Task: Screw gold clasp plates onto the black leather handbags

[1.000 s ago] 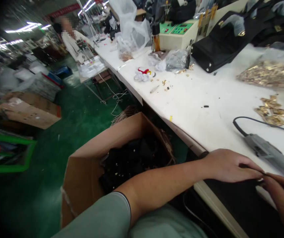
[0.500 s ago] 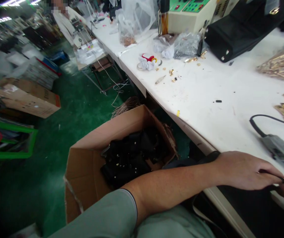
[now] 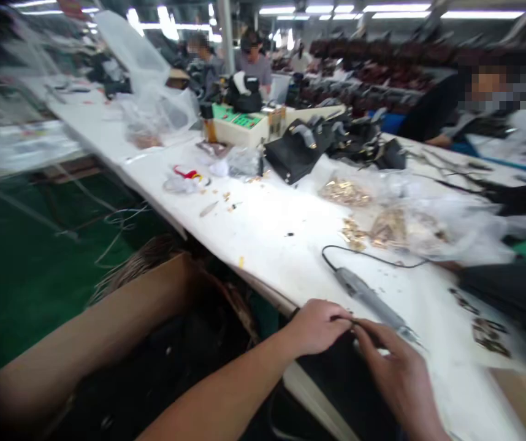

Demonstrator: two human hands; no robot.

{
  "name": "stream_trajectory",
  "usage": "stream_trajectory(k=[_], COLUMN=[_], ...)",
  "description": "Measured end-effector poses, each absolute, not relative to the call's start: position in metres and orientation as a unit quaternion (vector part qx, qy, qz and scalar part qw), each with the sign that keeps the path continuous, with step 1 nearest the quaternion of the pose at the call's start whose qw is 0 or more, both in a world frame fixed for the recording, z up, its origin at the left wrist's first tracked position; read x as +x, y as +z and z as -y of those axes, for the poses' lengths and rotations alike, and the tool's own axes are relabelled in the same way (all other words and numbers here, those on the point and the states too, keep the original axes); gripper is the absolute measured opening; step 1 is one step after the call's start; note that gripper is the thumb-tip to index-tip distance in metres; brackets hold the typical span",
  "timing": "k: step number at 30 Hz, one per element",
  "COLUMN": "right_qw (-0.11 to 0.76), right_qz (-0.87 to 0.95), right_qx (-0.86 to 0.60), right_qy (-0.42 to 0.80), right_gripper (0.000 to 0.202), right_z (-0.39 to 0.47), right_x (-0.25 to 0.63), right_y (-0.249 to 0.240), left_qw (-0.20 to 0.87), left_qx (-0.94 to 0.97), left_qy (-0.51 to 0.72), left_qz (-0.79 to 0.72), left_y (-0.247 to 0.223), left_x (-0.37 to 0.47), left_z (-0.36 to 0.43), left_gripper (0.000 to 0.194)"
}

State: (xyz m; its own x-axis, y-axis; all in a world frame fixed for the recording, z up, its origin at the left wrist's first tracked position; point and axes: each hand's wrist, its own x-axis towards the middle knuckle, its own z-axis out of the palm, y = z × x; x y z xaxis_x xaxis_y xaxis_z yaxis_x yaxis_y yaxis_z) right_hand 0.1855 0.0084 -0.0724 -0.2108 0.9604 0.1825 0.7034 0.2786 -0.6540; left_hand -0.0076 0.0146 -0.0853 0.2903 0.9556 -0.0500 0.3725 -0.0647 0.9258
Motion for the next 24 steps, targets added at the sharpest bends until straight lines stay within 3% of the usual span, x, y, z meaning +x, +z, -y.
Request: stream_trajectory(k=[13, 24], right_qw=[0.353, 0.371], right_qz=[0.672, 0.621], right_qx=[-0.552, -0.534], right_qy=[0.346, 0.438], right_gripper=[0.027, 0.028], right_z=[-0.015, -0.02], right_x=[0.173, 0.183], right_y=[-0.073, -0.074], left_qw=[0.562, 0.584], left_qx=[0.563, 0.558], left_qy=[0.318, 0.297], left_qz=[-0.515, -0.51], left_y=[-0.088, -0.08], left_x=[-0.006, -0.003], left_z=[-0.029, -0.034], left_gripper=[0.027, 0.027])
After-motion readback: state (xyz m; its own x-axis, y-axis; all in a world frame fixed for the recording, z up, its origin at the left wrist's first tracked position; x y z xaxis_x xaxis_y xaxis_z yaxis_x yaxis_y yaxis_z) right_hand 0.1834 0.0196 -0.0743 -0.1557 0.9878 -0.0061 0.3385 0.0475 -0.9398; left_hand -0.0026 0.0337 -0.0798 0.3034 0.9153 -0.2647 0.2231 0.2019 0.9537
